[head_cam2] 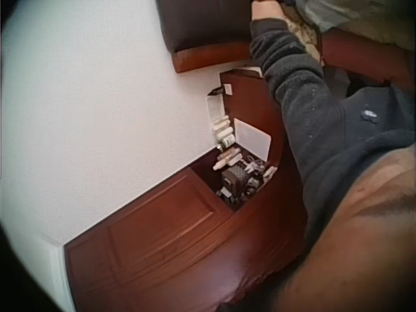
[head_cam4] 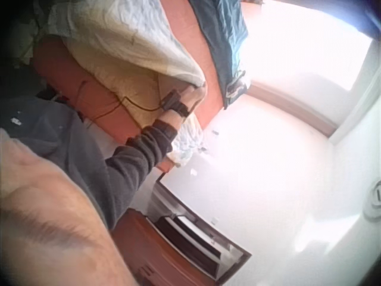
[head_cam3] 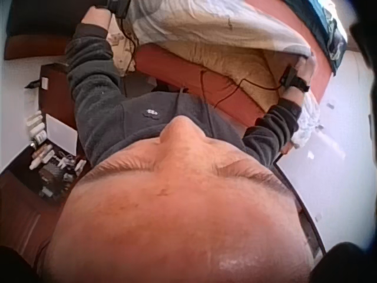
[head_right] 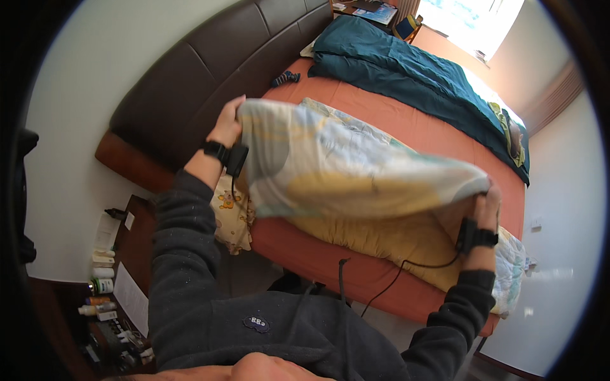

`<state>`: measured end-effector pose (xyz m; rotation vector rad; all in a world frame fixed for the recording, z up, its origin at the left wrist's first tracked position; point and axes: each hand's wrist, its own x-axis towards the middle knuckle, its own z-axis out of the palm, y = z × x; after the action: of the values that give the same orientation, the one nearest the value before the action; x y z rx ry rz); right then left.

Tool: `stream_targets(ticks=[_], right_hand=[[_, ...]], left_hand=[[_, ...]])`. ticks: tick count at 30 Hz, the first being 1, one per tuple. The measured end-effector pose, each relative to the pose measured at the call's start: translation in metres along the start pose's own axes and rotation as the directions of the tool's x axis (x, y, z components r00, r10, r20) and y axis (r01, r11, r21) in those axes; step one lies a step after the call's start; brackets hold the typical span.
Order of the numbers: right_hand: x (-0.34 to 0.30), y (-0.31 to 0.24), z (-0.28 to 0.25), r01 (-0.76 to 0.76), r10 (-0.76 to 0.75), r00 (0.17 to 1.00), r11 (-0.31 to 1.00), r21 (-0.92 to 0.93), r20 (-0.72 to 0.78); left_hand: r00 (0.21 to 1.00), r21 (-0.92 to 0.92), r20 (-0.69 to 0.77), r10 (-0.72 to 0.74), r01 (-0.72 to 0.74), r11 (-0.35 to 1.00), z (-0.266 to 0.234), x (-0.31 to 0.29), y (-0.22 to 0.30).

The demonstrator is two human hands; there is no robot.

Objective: The person folds a small patterned cloth, then spreads and folds a large duvet on the bed. They pick up socks and place them aside, then fold a pink and navy top and a light green pair of pants, stacking them on the bed.

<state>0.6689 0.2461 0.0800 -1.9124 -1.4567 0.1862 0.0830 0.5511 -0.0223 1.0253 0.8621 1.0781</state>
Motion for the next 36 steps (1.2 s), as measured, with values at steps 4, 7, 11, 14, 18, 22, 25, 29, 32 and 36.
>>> stream_targets(ticks=[4, 7, 11, 14, 18, 22, 25, 29, 32, 36], right_hand=[[0.043, -0.030, -0.065, 0.006, 0.032, 0.919, 0.995, 0.096, -0.393], [-0.024, -0.038, -0.078, 0.109, 0.001, 0.833, 0.980, 0.166, -0.553], [-0.150, 0.011, -0.020, 0.026, 0.563, 0.692, 0.605, 0.795, -0.452], [-0.208, 0.067, 0.058, -0.102, 0.786, 0.613, 0.180, 0.978, -0.081], [-0.248, 0.085, 0.195, -0.169, 0.867, 0.387, -0.268, 0.948, 0.314], [-0.267, 0.047, 0.298, -0.520, 0.833, 0.314, -0.251, 0.816, 0.456], [-0.260, 0.014, 0.341, -0.763, 0.844, 0.506, 0.340, 0.550, 0.180], [-0.254, -0.049, 0.395, -0.439, 0.278, 0.888, 0.752, -0.492, -0.367], [-0.243, -0.086, 0.426, 0.014, 0.057, 0.989, 0.878, -0.478, 0.134], [-0.200, -0.079, 0.470, 0.394, -0.194, 0.900, 0.746, -0.536, 0.391]], left_hand=[[0.950, -0.515, 0.152, 0.274, -0.160, 0.842, 0.064, 0.097, 0.090], [0.874, -0.473, 0.293, 0.388, -0.220, 0.853, 0.085, 0.088, 0.092], [0.923, -0.097, 0.362, 0.129, -0.100, 0.990, 0.074, 0.070, 0.010], [0.913, -0.286, 0.307, -0.269, 0.357, 0.889, 0.043, 0.048, -0.080], [0.845, -0.128, -0.047, -0.533, 0.524, 0.842, -0.026, -0.004, -0.194], [0.632, -0.192, -0.095, -0.769, 0.746, 0.637, -0.079, -0.058, -0.264], [0.590, -0.143, -0.217, -0.778, 0.769, 0.623, -0.098, -0.082, -0.280], [0.673, -0.146, -0.290, -0.680, 0.671, 0.727, -0.093, -0.083, -0.282], [0.849, 0.127, -0.391, -0.357, 0.434, 0.892, -0.076, -0.073, -0.289], [0.937, 0.590, -0.107, -0.333, 0.329, 0.737, -0.071, -0.046, -0.293]])
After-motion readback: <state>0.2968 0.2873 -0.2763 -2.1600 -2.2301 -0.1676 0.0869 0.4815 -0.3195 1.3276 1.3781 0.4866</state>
